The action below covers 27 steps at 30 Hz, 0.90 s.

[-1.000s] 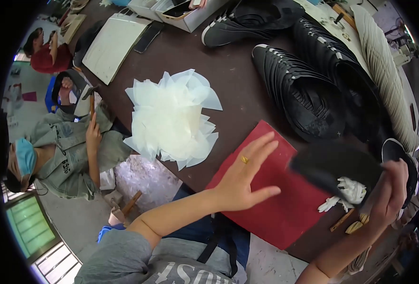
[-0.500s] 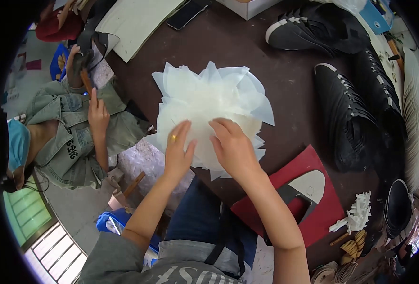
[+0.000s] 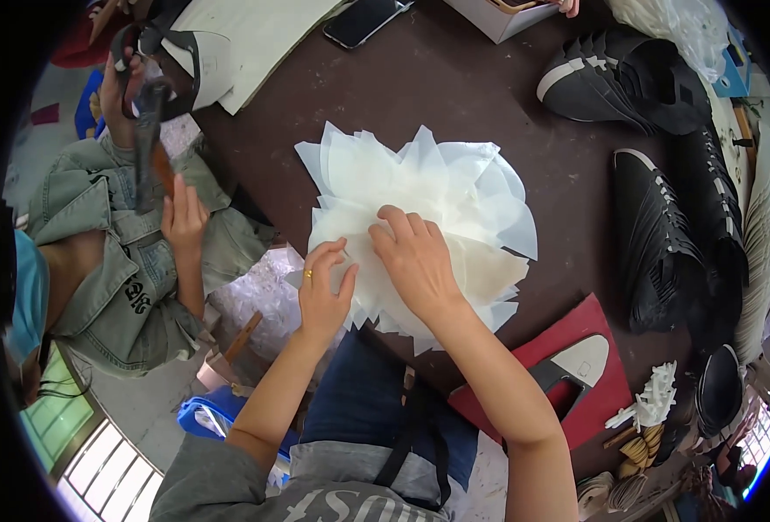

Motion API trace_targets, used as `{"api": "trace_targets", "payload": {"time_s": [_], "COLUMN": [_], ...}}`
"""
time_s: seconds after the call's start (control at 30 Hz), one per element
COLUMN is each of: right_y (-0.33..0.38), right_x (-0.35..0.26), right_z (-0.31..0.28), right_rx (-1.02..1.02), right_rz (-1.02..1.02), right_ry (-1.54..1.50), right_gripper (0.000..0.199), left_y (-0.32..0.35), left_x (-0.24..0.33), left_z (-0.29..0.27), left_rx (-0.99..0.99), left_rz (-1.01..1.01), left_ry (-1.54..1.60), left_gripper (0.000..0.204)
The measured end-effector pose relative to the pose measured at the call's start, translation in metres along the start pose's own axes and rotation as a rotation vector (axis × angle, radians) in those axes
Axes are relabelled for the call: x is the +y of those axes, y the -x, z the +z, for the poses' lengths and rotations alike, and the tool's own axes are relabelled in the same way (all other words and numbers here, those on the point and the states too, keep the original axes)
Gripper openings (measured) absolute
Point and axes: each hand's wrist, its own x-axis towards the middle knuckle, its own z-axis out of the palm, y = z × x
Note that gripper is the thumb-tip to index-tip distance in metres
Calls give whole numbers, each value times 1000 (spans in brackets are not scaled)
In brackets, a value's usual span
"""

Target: Assembling shoe components by inserting white liners into shoe uppers at a workshop table.

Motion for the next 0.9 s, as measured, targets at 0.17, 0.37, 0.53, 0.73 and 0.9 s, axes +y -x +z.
{"api": "trace_targets", "payload": {"time_s": [0.17, 0.37, 0.53, 0.73, 0.9], "right_y": [13, 74, 140, 222, 298], "right_x": [19, 16, 32, 18, 28], "right_z": [3, -54, -147, -158, -188], "right_rx": [157, 442, 583, 53, 545], "right_rz": [-208, -154, 702, 355, 778], "right_ry": [-104, -290, -499, -318, -801], "right_gripper": [18, 14, 19, 20, 35], "left_y": [5, 15, 11, 39, 66], "left_x": [-7, 4, 49, 186, 234], "left_z": [3, 7, -1, 32, 86], "left_rx": [3, 0, 113, -465, -568], "left_rz": [217, 195, 39, 454, 359], "left_ry": [-254, -443, -534, 123, 218], "left_gripper": [33, 31, 30, 28, 13]}}
